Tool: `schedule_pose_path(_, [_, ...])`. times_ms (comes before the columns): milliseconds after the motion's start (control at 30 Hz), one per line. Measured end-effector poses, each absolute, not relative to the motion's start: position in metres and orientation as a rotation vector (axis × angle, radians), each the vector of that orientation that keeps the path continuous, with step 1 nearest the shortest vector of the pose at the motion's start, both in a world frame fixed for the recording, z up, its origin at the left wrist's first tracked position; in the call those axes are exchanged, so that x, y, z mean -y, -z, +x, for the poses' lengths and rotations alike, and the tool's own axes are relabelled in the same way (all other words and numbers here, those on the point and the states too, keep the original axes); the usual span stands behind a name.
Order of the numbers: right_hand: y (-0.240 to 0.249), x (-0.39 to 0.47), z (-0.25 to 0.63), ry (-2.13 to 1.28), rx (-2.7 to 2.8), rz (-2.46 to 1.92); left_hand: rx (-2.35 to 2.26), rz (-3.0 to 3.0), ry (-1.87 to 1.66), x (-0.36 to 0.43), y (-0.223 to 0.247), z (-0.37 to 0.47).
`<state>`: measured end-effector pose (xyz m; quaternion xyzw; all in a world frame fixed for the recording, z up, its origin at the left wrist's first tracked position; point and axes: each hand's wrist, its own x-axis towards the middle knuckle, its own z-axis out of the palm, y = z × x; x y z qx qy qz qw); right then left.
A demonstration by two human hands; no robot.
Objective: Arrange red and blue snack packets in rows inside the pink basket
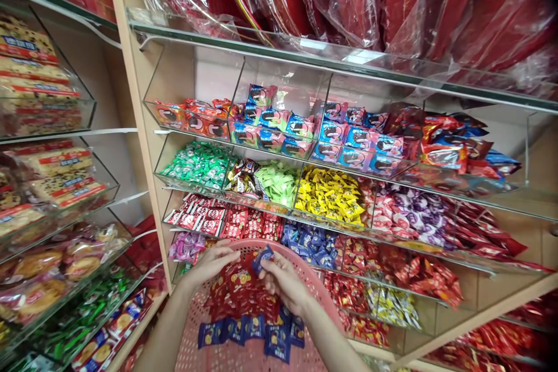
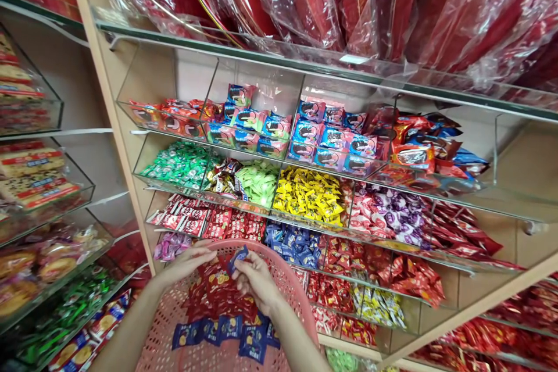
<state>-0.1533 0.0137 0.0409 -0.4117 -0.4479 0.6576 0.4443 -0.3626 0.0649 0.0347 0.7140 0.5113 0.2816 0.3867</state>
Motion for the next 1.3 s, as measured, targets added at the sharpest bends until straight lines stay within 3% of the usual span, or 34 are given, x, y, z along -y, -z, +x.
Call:
schedule_pose_path(333, [-0.013, -0.010, -0.189, -1.828, 0.967, -0.920, -1.200, 1.915, -0.676, -0.064, -0.033, -0.367])
schedule_pose_path(867, [0.001, -0.022, -0.177, -1.384, 1.103, -1.087, -1.188, 1.895, -0.661, -0.065, -0.034, -0.367])
schedule_pose_path(1300, [-0.004, -0.014, -0.175, -1.533, 1.103, -1.075, -1.143, 1.874, -0.633, -0.065, -0.035, -0.370])
